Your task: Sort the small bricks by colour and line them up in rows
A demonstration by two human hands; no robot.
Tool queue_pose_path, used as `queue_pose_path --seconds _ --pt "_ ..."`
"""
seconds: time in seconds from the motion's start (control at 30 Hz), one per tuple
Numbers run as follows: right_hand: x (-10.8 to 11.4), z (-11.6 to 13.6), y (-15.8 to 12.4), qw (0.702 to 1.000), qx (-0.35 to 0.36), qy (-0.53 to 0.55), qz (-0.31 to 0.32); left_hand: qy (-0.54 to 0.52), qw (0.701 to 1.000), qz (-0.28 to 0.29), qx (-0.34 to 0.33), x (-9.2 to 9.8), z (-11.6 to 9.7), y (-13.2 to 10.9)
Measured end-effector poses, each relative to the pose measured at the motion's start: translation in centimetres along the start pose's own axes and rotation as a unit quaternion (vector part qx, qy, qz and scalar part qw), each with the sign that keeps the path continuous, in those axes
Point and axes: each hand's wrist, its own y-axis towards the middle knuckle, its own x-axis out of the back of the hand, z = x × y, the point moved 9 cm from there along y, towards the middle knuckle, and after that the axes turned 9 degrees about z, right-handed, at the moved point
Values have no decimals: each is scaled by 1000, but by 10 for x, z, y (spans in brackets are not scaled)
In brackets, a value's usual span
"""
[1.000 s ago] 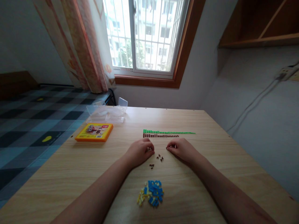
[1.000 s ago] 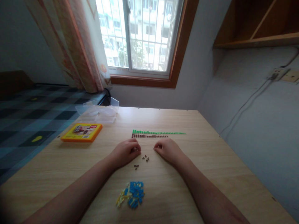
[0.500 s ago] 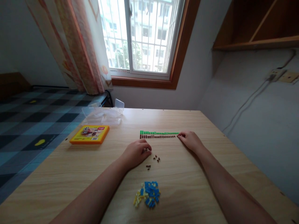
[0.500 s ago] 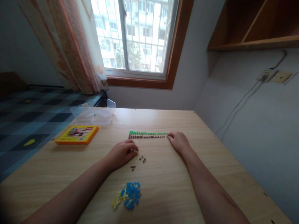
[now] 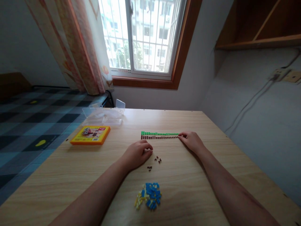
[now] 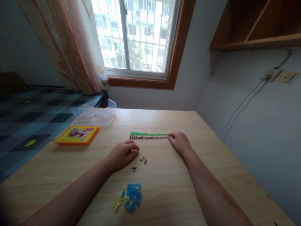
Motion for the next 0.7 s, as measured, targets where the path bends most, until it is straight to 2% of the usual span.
queue_pose_path --seconds 0.1,0.17,0.3,0.4,0.5,0.7 --pt "7 12 -5 1000 3 -3 -22 44 999 -18 19 6 3 -3" --pt "6 33 -11 999 36 3 -23 74 997 -8 30 7 4 -4" --pt "-12 91 -28 988 146 42 28 75 997 20 -2 3 -2 -4" --pt "-27 120 -37 977 194 50 70 69 997 17 -30 1 -9 -3" --pt "-35 131 -39 973 213 50 80 69 996 15 -55 -3 -16 -1" --pt "-41 136 -37 971 222 46 81 72 995 -7 -73 -6 -15 4"
